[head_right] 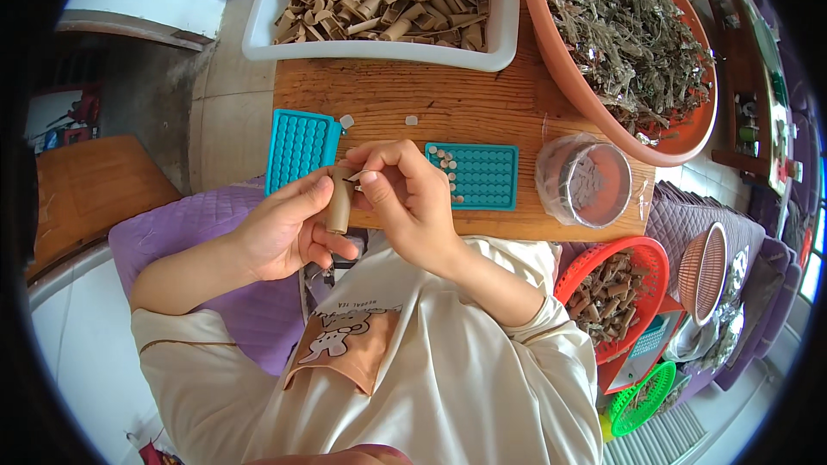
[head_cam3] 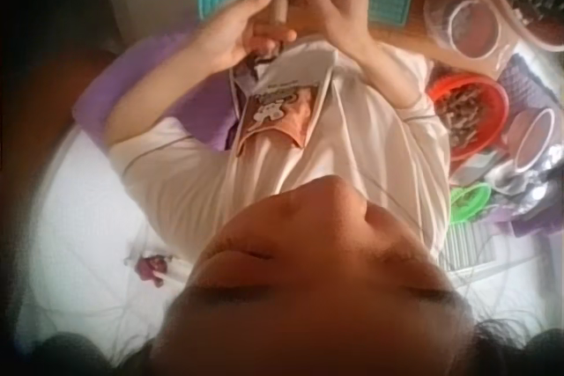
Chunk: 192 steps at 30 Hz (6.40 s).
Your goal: The person sits on the floor and assembles small cylindrical objects by inserting white circular pieces into them. They pick up a cylinder, insert pieces from a blue tray, and place the assembled unit into a clear container. The process is repeated continuously.
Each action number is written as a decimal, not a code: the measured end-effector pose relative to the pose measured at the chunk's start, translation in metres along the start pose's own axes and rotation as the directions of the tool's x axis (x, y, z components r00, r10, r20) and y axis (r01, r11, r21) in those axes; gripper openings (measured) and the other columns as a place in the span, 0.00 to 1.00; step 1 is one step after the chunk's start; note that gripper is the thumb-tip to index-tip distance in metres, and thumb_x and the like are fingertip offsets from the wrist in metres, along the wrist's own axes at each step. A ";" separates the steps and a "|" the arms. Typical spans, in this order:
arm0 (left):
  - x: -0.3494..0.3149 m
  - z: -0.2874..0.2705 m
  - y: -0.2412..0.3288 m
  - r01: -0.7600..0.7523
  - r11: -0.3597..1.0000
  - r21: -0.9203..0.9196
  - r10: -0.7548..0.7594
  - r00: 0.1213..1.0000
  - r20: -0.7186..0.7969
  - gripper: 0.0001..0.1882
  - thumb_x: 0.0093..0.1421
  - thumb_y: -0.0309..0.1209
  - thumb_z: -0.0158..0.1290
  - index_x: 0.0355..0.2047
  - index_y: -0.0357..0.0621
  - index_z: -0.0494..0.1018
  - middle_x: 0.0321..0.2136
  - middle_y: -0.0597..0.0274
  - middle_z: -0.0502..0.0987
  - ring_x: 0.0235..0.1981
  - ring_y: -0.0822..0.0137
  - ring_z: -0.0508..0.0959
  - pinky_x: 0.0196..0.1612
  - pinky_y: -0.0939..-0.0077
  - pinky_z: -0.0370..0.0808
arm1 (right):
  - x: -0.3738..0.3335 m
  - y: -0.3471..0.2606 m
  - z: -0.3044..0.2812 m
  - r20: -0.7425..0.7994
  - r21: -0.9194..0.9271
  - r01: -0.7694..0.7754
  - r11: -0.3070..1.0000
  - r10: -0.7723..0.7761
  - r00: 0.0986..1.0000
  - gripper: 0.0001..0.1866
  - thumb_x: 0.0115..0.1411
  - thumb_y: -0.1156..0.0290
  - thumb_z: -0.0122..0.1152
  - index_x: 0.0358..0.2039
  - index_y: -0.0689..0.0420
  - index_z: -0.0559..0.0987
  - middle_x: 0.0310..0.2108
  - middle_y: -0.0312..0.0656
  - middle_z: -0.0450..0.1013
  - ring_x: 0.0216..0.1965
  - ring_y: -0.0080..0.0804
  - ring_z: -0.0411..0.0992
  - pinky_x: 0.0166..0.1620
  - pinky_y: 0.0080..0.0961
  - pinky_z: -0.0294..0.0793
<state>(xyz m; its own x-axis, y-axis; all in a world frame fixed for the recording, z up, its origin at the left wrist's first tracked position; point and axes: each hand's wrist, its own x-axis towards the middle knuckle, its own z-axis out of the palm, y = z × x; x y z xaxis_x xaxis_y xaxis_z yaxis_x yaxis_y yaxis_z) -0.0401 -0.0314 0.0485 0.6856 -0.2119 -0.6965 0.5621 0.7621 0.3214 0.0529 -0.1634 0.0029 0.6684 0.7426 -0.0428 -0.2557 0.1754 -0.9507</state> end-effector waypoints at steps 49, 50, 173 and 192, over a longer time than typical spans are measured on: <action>-0.002 0.002 0.007 0.027 0.981 0.193 0.004 0.987 -0.158 0.18 0.62 0.38 0.34 0.50 0.45 0.53 0.41 0.63 0.66 0.30 0.73 0.74 0.27 0.87 0.73 | 0.018 0.023 -0.014 0.286 0.188 -0.208 0.960 0.149 0.947 0.02 0.55 0.77 0.50 0.30 0.61 0.69 0.36 0.43 0.69 0.34 0.26 0.70 0.38 0.23 0.71; -0.002 0.005 0.008 -0.031 0.979 0.202 0.068 0.982 -0.178 0.18 0.62 0.38 0.34 0.50 0.46 0.54 0.41 0.63 0.66 0.32 0.70 0.74 0.27 0.86 0.73 | 0.018 0.024 -0.012 0.217 0.279 -0.204 0.938 0.146 0.965 0.03 0.55 0.76 0.49 0.30 0.61 0.69 0.36 0.42 0.69 0.34 0.25 0.70 0.40 0.22 0.70; 0.005 -0.006 -0.004 0.088 0.993 0.078 -0.084 0.995 -0.050 0.19 0.61 0.46 0.31 0.37 0.44 0.61 0.17 0.69 0.61 0.11 0.82 0.54 0.13 0.89 0.52 | 0.073 -0.181 -0.397 -0.513 -0.842 -0.502 0.197 -0.005 0.858 0.07 0.51 0.72 0.47 0.25 0.61 0.72 0.18 0.39 0.68 0.21 0.24 0.68 0.25 0.19 0.68; 0.003 -0.005 -0.003 0.052 0.997 0.053 -0.049 0.998 -0.049 0.20 0.61 0.47 0.31 0.35 0.43 0.62 0.16 0.69 0.60 0.10 0.81 0.54 0.13 0.89 0.52 | 0.074 -0.235 -0.281 -0.410 -0.393 0.309 0.866 -0.466 0.784 0.12 0.56 0.73 0.48 0.39 0.65 0.71 0.25 0.34 0.69 0.26 0.17 0.67 0.29 0.10 0.67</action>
<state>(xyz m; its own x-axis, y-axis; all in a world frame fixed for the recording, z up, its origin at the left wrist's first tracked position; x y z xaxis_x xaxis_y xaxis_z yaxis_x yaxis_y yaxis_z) -0.0421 -0.0309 0.0424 0.6338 -0.2191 -0.7418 0.6205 0.7166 0.3185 0.3587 -0.3316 0.1367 0.9297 0.2358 0.2831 0.2593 0.1270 -0.9574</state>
